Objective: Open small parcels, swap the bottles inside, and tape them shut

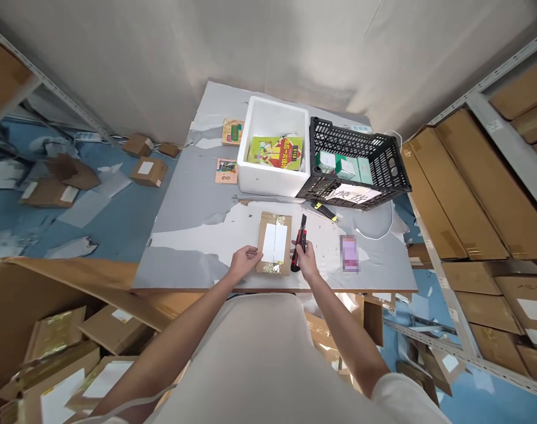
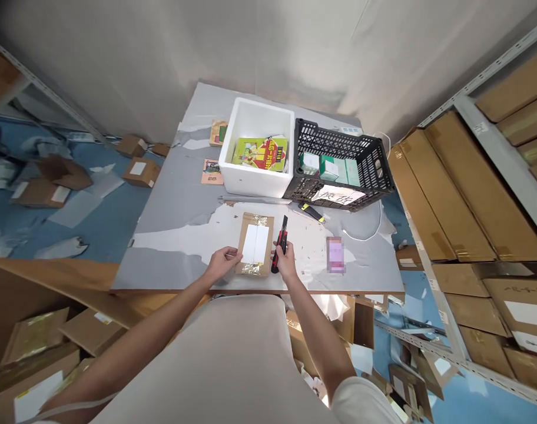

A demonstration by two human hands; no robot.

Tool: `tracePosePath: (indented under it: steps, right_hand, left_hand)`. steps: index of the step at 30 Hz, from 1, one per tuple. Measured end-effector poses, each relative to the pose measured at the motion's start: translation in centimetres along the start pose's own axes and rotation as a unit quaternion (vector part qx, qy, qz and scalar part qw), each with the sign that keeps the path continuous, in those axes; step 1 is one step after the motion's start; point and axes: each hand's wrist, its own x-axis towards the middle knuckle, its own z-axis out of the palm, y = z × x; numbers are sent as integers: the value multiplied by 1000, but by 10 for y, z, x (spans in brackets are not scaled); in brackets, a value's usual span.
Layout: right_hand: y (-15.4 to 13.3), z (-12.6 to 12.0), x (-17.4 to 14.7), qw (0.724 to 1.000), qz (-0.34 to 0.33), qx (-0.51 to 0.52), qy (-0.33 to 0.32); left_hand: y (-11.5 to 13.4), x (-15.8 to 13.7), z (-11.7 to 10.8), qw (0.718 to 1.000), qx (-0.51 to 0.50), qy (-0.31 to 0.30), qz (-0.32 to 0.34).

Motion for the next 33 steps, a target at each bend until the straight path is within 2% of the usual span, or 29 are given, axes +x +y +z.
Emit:
tracePosePath:
  steps: [5,9,12,15,17,21,25,29,31,33]
  right_hand:
    - [2,-12,-31,999,37,-11,8]
    - [15,-25,-68,992,114,58,11]
    - [24,-26,-89,975,189,115,-5]
    - [25,-19,-94,964,216,153,-22]
    - [22,-15,-90,965,207,158,-26]
    - [13,-23,-71,976,168,136,-23]
    - [-2,-38,-28,990,98,98,20]
    - [-20,-38,25,997,39,66,15]
    - [-26,-34,43,999,30,39,-1]
    - [-30,-33,51,1000,23,11,-12]
  left_hand:
    - [18,19,-6,995,84,2,60]
    - [53,61,-15,973,160,24,164]
    - [78,95,-18,946,219,-14,240]
    - [87,114,-18,938,249,-74,231]
    - [84,116,-18,941,252,-75,213]
    - [67,102,-29,955,241,-23,171]
    - [40,63,-38,982,142,61,108]
    - [12,18,-30,994,57,80,54]
    - [6,4,-24,995,55,83,31]
    - [8,-1,-21,990,83,109,38]
